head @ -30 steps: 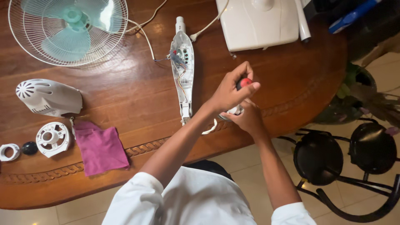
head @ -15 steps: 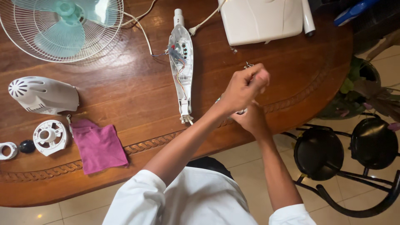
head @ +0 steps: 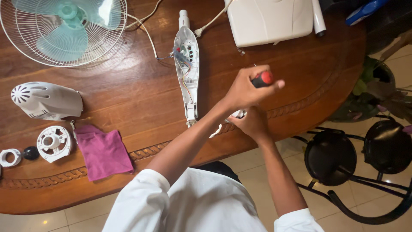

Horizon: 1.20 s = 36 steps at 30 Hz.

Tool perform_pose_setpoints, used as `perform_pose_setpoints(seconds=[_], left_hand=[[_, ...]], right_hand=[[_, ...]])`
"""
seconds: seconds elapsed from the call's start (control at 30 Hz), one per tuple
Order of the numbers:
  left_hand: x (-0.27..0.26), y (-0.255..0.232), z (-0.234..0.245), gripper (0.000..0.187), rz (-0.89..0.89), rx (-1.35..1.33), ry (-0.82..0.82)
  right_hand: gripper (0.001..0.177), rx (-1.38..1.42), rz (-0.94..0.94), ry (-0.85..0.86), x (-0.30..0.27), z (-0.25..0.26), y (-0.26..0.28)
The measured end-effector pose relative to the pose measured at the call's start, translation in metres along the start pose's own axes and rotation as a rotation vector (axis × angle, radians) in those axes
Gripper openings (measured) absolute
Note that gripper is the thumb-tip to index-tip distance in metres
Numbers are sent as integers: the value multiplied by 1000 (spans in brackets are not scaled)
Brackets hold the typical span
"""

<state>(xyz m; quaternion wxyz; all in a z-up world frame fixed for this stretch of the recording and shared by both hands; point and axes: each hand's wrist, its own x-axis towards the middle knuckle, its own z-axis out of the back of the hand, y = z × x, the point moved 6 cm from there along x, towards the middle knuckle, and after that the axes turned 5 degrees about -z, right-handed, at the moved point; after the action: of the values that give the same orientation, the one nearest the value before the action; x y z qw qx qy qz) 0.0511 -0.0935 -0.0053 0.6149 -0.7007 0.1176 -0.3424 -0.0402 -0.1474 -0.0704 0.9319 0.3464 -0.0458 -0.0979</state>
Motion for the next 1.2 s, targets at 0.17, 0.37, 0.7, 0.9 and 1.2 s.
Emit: perform_pose_setpoints(seconds=[0.17,0.37,0.7,0.9,1.2], left_hand=[[-8,4,12,45,-40,-117,54],[-17,1,12,38,-78,-264,74],[-6,7,0,45,84,-109,-13],[-4,25,-11,50,87,-45,167],[-15,18,-5,45,109,-479,188]], right_hand=[[53,74,-42,-10,3,4,-12],[54,16,-80,-3,3,9,-27],[53,40,-100,33,3,10,-7],[59,179,53,-8,2,11,10],[71,156,63,-55,2,9,-1]])
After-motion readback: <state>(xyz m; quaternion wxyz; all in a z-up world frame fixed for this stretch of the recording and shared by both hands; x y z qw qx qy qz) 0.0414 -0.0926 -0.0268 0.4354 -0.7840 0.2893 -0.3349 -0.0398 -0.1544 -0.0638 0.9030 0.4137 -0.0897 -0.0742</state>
